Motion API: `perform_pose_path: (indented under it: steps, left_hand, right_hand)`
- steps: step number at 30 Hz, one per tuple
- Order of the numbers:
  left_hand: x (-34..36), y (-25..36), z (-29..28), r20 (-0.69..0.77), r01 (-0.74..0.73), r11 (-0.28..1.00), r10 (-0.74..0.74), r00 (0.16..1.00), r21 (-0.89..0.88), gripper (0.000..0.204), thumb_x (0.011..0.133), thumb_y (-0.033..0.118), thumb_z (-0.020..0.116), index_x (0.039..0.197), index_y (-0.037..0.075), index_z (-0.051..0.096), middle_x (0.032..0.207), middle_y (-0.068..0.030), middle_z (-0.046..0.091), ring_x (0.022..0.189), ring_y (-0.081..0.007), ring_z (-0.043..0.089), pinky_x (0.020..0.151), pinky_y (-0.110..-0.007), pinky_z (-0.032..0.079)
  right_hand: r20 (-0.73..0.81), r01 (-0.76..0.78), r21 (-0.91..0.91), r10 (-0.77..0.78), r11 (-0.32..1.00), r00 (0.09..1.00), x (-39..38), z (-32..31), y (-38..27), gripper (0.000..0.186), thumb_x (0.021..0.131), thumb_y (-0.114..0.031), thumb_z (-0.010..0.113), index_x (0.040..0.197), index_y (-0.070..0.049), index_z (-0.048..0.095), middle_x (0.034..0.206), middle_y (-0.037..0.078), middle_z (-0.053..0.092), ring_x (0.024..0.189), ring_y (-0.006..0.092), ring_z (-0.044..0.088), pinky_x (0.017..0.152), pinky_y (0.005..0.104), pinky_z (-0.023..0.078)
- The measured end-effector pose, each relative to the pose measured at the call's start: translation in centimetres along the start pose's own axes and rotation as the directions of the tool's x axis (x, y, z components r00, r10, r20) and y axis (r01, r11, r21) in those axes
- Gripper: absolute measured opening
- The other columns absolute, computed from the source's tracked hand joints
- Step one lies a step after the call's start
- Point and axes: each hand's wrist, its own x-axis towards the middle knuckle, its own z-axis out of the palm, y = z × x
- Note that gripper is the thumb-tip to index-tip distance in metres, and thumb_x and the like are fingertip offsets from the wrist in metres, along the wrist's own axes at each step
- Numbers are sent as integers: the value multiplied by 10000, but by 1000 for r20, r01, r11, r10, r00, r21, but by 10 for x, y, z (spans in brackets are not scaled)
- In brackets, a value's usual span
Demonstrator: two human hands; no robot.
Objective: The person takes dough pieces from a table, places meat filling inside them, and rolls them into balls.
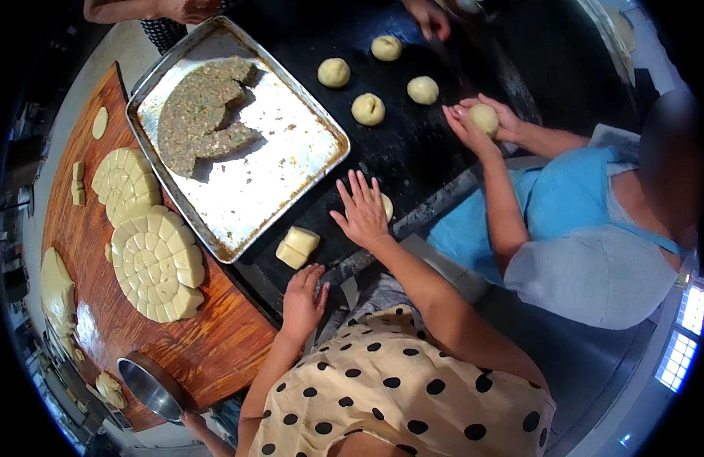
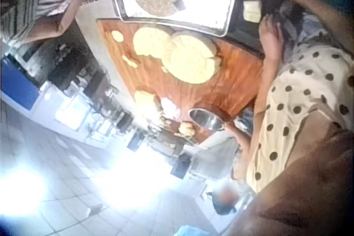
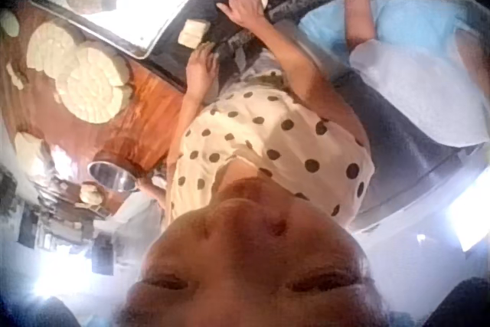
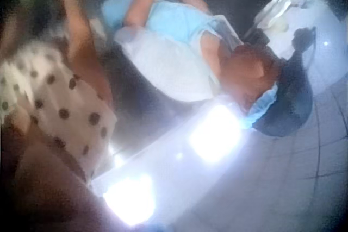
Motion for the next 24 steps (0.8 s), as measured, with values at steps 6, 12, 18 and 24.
perform_pose_path:
  steps: [6, 12, 18, 24]
  left_hand:
    - [12, 20, -11, 73, -59, 998, 58, 996, 16, 320, 837, 72, 681, 1146, 14, 621, 1115, -174, 641, 1037, -367, 611, 905, -432, 494]
    - [-1, 10, -13, 47, 8, 1000, -7, 999, -14, 293, 858, 94, 672, 1136, 11, 628, 1088, -171, 656, 1014, -360, 616, 887, -423, 499]
    - [-12, 13, 0, 62, -9, 999, 12, 998, -45, 296, 853, 101, 677, 1130, 6, 630, 1048, -183, 657, 951, -371, 615, 844, -436, 498]
    - [-19, 18, -2, 19, -31, 999, 31, 999, -19, 291, 860, 110, 675, 1129, 7, 631, 1052, -184, 662, 945, -375, 625, 838, -437, 509]
  right_hand:
    - [9, 18, 40, -19, 999, 1000, 0, 6, 3, 637, 960, -423, 512, 1483, -85, 377, 1546, 218, 313, 1453, 370, 246, 1184, 545, 144]
    - [-75, -145, -11, 144, 989, 987, 29, 7, 38, 637, 994, -428, 455, 1502, -60, 342, 1567, 245, 253, 1468, 393, 199, 1197, 518, 115]
    - [-75, -121, -62, 116, 991, 990, 31, 6, 41, 665, 978, -440, 485, 1471, -9, 371, 1565, 272, 230, 1469, 389, 194, 1198, 525, 117]
    - [41, 5, -60, -2, 998, 999, 38, 15, -2, 746, 954, -474, 507, 1430, 81, 357, 1523, 305, 273, 1456, 413, 200, 1199, 530, 111]
